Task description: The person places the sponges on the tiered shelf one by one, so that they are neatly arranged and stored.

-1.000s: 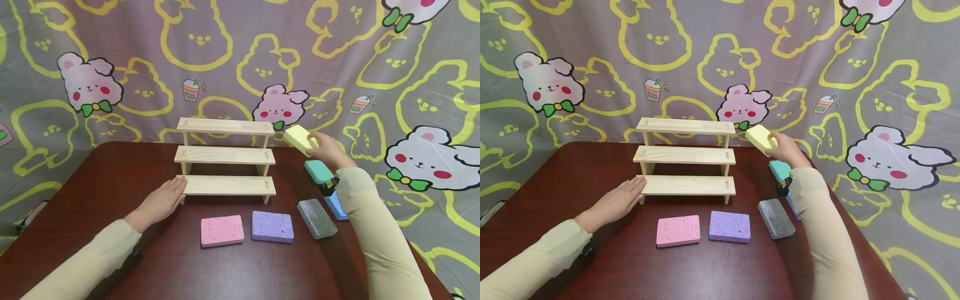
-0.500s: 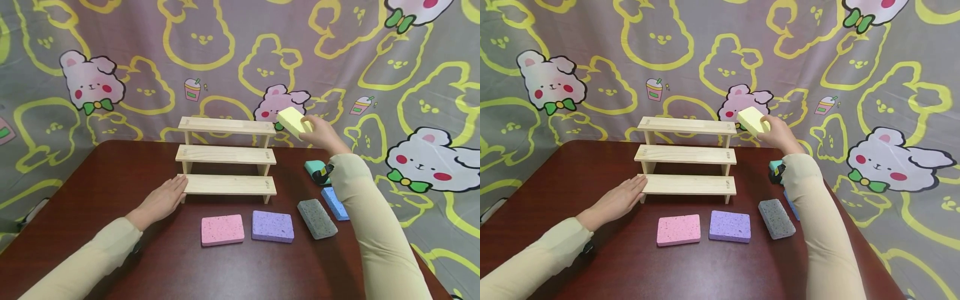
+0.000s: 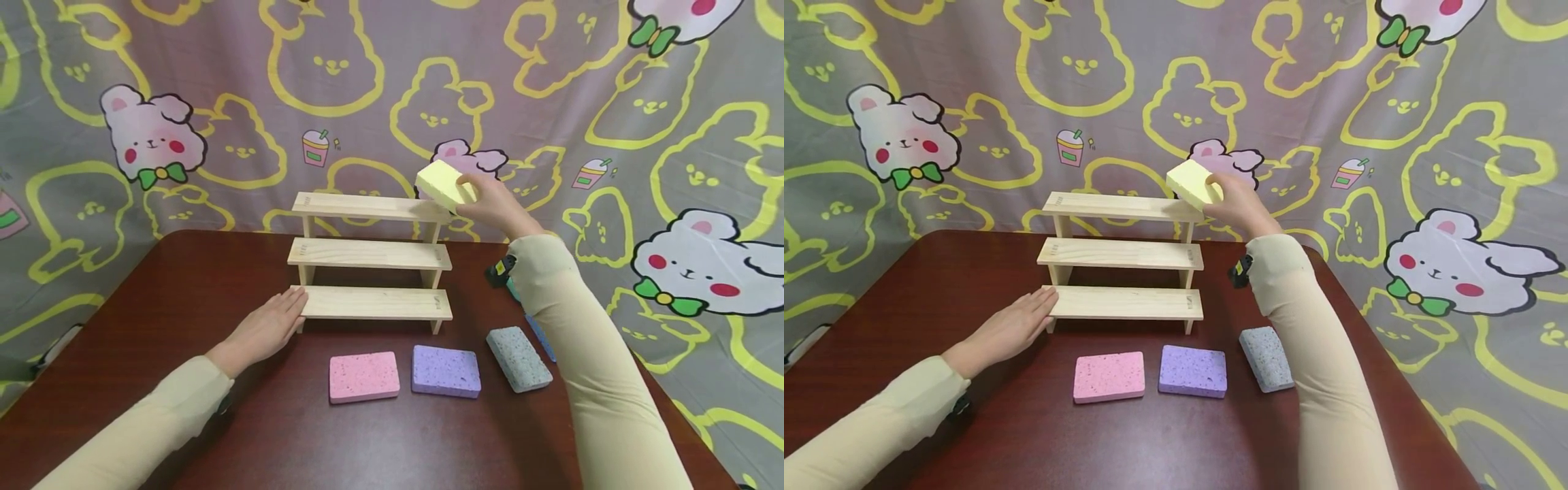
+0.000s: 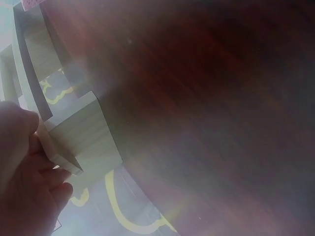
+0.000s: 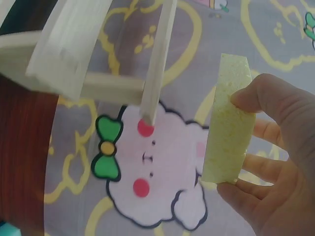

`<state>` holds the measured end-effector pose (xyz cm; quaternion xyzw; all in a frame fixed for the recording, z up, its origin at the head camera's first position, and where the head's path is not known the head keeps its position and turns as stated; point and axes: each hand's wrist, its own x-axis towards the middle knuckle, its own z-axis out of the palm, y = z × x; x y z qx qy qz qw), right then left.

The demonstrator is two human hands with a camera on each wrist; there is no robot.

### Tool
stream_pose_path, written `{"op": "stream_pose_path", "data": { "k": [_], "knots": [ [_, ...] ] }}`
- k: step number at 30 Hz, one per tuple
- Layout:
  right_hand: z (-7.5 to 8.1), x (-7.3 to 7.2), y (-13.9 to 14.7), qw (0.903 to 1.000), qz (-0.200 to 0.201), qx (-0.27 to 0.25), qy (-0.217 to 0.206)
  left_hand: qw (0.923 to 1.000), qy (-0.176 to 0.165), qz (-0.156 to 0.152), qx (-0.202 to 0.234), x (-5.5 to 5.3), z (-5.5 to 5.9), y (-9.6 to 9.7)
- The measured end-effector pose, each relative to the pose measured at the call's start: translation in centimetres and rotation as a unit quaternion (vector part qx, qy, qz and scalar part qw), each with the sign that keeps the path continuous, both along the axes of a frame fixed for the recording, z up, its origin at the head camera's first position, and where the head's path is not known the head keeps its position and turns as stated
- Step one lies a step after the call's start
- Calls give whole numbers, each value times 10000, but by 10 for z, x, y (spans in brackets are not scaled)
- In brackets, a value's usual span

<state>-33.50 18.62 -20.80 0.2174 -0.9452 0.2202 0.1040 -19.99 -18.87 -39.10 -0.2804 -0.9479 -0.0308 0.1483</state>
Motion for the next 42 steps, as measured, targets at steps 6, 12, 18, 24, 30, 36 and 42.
{"op": "stream_pose_path", "data": {
  "k": [6,12,18,24,30,36,42],
  "knots": [
    [2,-2,-22,9990,416,64,124,10000,-7,1,21,0,-1,0],
    [2,-5,-41,9979,619,144,125,9999,103,-64,9,-1,-2,-1],
    [0,-4,-60,9975,693,100,24,9999,79,-78,12,-1,-1,0],
    [2,-3,-76,9966,797,194,6,9999,68,-92,29,-1,-1,0],
    [3,-3,-90,9953,940,246,48,9999,97,-85,21,-2,-2,0],
    [-1,-3,-101,9950,959,161,-222,10000,71,-56,-5,-3,-3,0],
    [-13,-6,-110,9935,1063,104,-392,9999,79,-57,45,-2,-4,0]
  ]
}}
